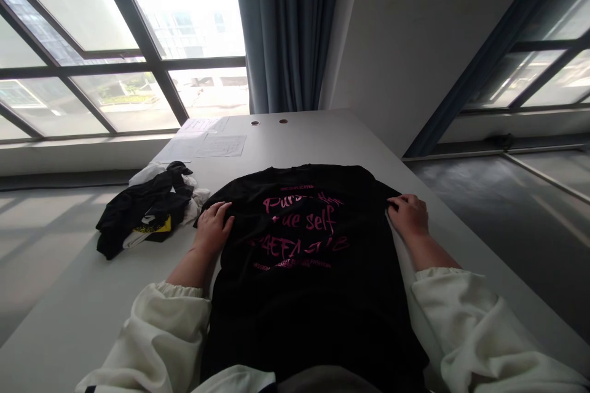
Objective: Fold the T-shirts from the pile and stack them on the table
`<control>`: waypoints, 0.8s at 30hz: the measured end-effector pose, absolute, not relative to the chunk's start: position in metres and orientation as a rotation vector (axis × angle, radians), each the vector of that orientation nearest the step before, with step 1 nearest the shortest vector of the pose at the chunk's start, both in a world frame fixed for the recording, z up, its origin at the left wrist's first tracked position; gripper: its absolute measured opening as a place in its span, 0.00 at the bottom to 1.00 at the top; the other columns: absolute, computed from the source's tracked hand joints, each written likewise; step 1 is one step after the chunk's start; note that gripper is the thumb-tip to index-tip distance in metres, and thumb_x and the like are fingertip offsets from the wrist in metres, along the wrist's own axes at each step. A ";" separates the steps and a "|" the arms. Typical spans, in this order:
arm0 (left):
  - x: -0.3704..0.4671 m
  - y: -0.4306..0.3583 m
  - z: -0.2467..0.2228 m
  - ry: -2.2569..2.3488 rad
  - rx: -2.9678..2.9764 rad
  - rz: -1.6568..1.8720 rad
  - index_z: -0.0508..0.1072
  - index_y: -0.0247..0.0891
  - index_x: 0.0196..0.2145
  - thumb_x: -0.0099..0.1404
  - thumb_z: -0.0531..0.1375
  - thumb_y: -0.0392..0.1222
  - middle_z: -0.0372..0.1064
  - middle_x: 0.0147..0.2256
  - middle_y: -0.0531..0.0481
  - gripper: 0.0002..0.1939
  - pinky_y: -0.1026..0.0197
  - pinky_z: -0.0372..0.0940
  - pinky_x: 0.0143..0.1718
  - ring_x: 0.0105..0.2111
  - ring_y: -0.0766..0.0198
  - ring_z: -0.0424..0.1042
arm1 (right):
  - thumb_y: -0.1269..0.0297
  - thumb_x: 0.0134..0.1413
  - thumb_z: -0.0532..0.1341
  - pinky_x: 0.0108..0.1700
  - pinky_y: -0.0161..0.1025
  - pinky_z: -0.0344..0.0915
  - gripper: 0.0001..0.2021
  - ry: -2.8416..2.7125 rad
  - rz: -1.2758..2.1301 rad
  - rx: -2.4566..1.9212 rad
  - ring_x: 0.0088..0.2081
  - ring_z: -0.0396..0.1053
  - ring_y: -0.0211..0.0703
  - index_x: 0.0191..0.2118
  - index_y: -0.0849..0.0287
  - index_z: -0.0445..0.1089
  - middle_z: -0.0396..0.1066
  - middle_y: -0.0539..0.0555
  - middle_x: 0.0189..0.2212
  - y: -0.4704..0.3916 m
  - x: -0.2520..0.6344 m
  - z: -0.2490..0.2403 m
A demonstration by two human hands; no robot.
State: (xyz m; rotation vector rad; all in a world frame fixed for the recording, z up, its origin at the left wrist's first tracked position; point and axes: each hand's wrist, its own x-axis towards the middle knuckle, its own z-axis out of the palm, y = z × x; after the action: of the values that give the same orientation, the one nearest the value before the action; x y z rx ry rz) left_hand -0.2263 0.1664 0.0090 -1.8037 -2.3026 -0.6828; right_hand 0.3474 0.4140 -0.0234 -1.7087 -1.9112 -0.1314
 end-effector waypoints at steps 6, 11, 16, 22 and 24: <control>-0.220 0.144 0.021 -2.442 -1.500 -0.702 0.71 0.39 0.58 0.65 0.56 0.36 0.68 0.60 0.37 0.24 0.42 0.63 0.62 0.61 0.43 0.67 | 0.62 0.57 0.59 0.59 0.57 0.61 0.12 -1.627 -0.226 -1.649 0.53 0.63 0.59 0.40 0.59 0.79 0.67 0.63 0.45 0.415 0.358 -0.012; -0.226 0.132 0.018 -2.616 -1.268 -0.502 0.68 0.29 0.62 0.67 0.58 0.44 0.68 0.57 0.27 0.28 0.40 0.65 0.58 0.57 0.37 0.69 | 0.65 0.53 0.60 0.60 0.59 0.60 0.10 -1.471 -0.212 -1.627 0.56 0.62 0.61 0.41 0.59 0.75 0.68 0.65 0.46 0.414 0.359 -0.006; -0.227 0.134 0.020 -2.699 -1.229 -0.390 0.73 0.30 0.56 0.68 0.58 0.48 0.73 0.50 0.27 0.24 0.39 0.68 0.52 0.51 0.35 0.72 | 0.54 0.58 0.61 0.56 0.63 0.65 0.19 -1.361 0.031 -1.948 0.50 0.69 0.65 0.51 0.59 0.72 0.73 0.64 0.42 0.409 0.348 -0.001; -0.223 0.135 0.029 -2.656 -1.202 -0.696 0.74 0.38 0.53 0.69 0.58 0.43 0.65 0.58 0.32 0.17 0.40 0.69 0.53 0.52 0.40 0.73 | 0.53 0.63 0.57 0.53 0.57 0.68 0.21 -1.438 0.172 -1.907 0.44 0.74 0.60 0.55 0.57 0.73 0.77 0.63 0.43 0.398 0.336 0.013; -0.222 0.134 0.030 -2.579 -1.191 -0.940 0.72 0.40 0.53 0.70 0.58 0.42 0.60 0.62 0.35 0.15 0.44 0.71 0.52 0.52 0.46 0.74 | 0.56 0.61 0.56 0.54 0.56 0.68 0.19 -1.478 0.170 -1.782 0.46 0.74 0.59 0.53 0.58 0.75 0.77 0.64 0.47 0.395 0.334 0.017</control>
State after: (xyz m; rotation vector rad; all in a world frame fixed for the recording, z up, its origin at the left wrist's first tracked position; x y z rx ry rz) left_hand -0.2221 0.1341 0.0301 -1.1912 -2.5792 -0.9396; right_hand 0.3340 0.3946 0.0171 -1.7816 -1.4776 0.1700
